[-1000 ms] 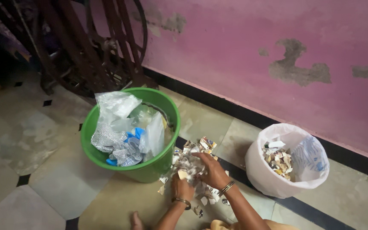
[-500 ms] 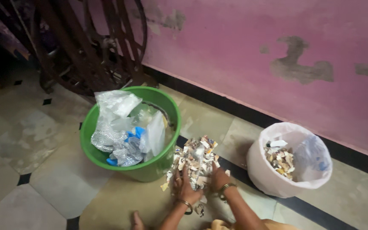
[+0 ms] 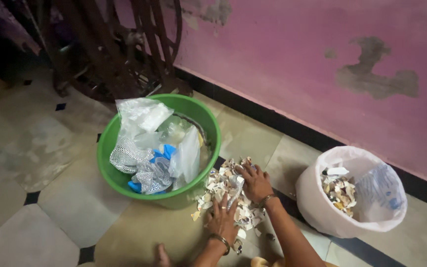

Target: The person sits on the floor and sorts a pile of mixed waste by hand. They separate plastic bags and packaging into a green bucket and place small paper or cardboard pieces into a white bin.

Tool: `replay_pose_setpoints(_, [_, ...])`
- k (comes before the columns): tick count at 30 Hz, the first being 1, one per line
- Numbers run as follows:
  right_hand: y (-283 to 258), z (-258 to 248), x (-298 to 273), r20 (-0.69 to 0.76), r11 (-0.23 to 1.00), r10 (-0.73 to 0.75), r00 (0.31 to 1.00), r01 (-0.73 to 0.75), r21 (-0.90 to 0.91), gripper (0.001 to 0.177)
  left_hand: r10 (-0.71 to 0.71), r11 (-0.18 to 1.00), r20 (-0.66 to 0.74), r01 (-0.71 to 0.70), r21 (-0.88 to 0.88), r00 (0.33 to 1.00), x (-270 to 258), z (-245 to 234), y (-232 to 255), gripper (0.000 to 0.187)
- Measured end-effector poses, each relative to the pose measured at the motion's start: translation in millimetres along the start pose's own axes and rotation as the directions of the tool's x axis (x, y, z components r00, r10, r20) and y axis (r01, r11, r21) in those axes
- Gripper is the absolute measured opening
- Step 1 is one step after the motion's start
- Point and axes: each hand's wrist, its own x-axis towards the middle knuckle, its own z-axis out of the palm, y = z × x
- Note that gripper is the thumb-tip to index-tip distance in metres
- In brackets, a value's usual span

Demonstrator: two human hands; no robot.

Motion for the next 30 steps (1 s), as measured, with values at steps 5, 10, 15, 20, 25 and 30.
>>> replay_pose_setpoints(5, [40.6,-16.4,0.3,0.452,0.977,0.125,0.883,-0.189,0.099,0.070,-0.099,0.993,-0.003,0.098,-0.071,0.995,6.9,7.3,-7.0,0.090])
replay_pose_setpoints(10, [56.1,-54.9,-22.1,0.507,0.986,0.114,0.854,-0.160,0.047,0.095,-0.136,0.988,0.013,0.137,-0.065,0.991,-7.9,-15.2,1.6,0.088])
replay_pose_setpoints(15, [25.4,-64.0,-22.7,0.216,0.981,0.177,0.960,-0.191,0.046,0.134,-0.102,0.994,0.005,0.101,0.030,0.995,-23.1,-36.3,20.4,0.104])
replay_pose_setpoints(20, [9.6,-29.3,-26.6,0.381,0.985,0.164,0.910,-0.170,-0.017,0.138,0.043,0.999,-0.115,-0.044,-0.007,0.992,-20.6,-26.5,11.8,0.104])
replay_pose_setpoints(25, [8.8,17.7,-46.2,0.196,0.954,0.276,0.941,-0.293,0.060,0.073,0.055,0.991,-0.014,-0.056,-0.124,0.998,0.8,3.7,-8.6,0.086])
replay_pose_setpoints(30, [29.3,24.6,-60.9,0.003,0.919,0.329,0.944,-0.321,0.231,0.058,0.196,0.907,-0.256,-0.274,-0.321,0.947,17.1,33.1,-17.0,0.081])
